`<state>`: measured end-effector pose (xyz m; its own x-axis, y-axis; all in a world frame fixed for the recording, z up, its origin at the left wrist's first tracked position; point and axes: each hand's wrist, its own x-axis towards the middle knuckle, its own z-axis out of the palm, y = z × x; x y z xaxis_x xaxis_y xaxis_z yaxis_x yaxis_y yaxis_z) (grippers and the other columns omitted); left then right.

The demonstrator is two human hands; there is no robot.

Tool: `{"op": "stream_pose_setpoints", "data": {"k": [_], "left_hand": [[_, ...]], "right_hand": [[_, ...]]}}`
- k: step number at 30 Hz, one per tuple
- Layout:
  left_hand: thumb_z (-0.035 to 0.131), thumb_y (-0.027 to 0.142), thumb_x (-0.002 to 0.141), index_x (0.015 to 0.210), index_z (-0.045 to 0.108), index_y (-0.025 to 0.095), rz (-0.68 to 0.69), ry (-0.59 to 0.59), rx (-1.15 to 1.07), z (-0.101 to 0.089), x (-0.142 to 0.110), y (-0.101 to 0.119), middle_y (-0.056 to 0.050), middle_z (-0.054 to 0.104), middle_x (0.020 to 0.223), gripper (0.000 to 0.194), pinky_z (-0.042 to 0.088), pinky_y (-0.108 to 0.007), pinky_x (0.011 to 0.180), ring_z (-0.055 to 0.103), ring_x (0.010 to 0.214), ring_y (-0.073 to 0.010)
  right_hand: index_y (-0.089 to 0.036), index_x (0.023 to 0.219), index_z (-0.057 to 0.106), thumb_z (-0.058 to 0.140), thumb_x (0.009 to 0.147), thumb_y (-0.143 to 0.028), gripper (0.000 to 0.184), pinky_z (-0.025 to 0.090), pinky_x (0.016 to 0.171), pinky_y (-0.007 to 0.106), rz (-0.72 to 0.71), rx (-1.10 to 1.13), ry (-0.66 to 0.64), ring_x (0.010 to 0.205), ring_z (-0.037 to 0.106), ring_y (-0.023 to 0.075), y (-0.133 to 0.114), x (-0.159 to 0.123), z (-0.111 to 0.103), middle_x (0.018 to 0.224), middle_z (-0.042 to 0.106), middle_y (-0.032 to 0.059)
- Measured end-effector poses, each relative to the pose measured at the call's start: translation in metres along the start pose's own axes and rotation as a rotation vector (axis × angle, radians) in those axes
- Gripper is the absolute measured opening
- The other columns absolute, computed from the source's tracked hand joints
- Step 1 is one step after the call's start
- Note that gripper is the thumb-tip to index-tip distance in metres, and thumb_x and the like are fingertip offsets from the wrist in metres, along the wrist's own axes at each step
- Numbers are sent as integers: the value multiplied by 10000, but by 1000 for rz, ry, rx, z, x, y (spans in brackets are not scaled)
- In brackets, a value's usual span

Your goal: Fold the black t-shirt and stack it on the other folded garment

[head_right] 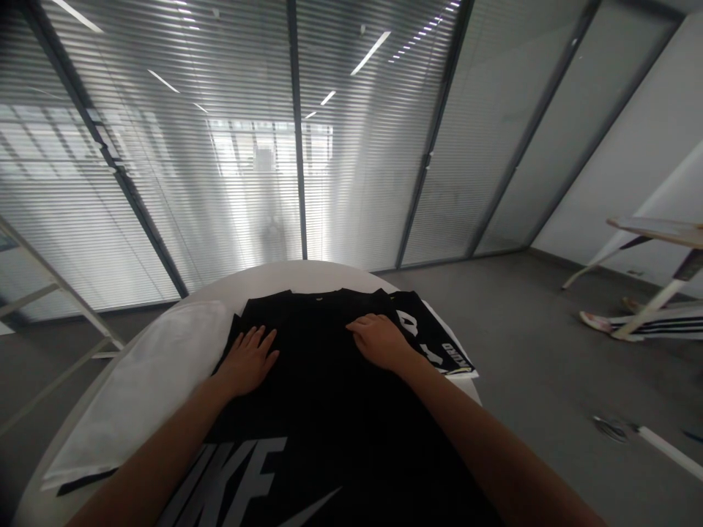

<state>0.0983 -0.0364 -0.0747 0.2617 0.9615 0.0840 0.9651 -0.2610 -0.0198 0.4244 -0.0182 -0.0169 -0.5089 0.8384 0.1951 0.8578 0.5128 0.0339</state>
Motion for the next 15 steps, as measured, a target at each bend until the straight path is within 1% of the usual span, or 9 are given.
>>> {"op": "stream_pose_setpoints", "data": {"k": [2, 3, 4, 6, 8, 9, 10, 12, 15], "left_hand": [[288, 486, 988, 1514, 373, 170, 0, -2, -10, 0, 0, 0, -175, 366, 1552, 619, 210, -540, 1158, 286, 1448, -357], [289, 485, 989, 1514, 373, 170, -1, -2, -13, 0, 0, 0, -175, 364, 1553, 618, 209, -540, 1158, 284, 1449, -358], [287, 485, 989, 1513, 374, 171, -1, -1, -17, 0, 0, 0, -175, 362, 1554, 617, 207, -540, 1158, 281, 1450, -358], [287, 483, 990, 1512, 378, 169, -5, 2, -20, -1, 0, 1, -179, 362, 1553, 616, 203, -538, 1160, 280, 1450, -361], [294, 479, 990, 1511, 381, 167, -12, -2, -23, -1, 0, 2, -182, 363, 1552, 613, 200, -538, 1161, 281, 1449, -363], [297, 478, 990, 1511, 380, 169, -14, -5, -23, -1, 0, 2, -182, 361, 1553, 612, 200, -538, 1161, 279, 1450, -364], [299, 480, 990, 1513, 377, 171, -16, -9, -22, -1, -1, 2, -180, 359, 1554, 613, 202, -537, 1160, 278, 1450, -363], [295, 483, 990, 1519, 366, 175, -15, -11, -16, -2, -1, 2, -176, 353, 1558, 616, 206, -534, 1160, 277, 1451, -360], [286, 477, 992, 1524, 353, 164, -9, -11, -5, -4, -1, 3, -178, 349, 1560, 621, 209, -529, 1161, 277, 1451, -358]], "right_hand": [[-241, 1319, 609, 412, 962, -277, 410, 364, 1092, 432, 78, -35, 127, 1242, 543, 248, 7, -6, -2, 1310, 639, 72], [-234, 1377, 557, 405, 971, -309, 439, 323, 1121, 465, 136, -74, 172, 1307, 487, 268, 12, -9, 0, 1381, 586, 86], [-229, 1428, 498, 406, 974, -340, 477, 283, 1139, 503, 191, -115, 186, 1362, 425, 291, 18, -13, 3, 1447, 522, 98], [-232, 1478, 426, 420, 967, -398, 538, 241, 1137, 574, 274, -172, 119, 1417, 337, 336, 30, -21, 15, 1524, 421, 115], [-243, 1484, 415, 417, 963, -434, 555, 232, 1121, 612, 310, -183, 22, 1431, 303, 363, 39, -29, 30, 1550, 377, 121], [-247, 1483, 416, 410, 963, -440, 555, 225, 1118, 619, 311, -184, -6, 1434, 294, 369, 42, -32, 38, 1556, 366, 121], [-247, 1485, 414, 401, 965, -436, 553, 214, 1120, 622, 309, -191, -12, 1438, 282, 374, 43, -34, 44, 1563, 352, 121], [-241, 1489, 408, 391, 965, -412, 551, 185, 1125, 627, 310, -219, 20, 1444, 259, 382, 42, -36, 52, 1573, 332, 121], [-236, 1470, 437, 407, 953, -379, 538, 178, 1129, 615, 319, -232, 58, 1435, 276, 376, 35, -36, 52, 1558, 361, 120]]}}
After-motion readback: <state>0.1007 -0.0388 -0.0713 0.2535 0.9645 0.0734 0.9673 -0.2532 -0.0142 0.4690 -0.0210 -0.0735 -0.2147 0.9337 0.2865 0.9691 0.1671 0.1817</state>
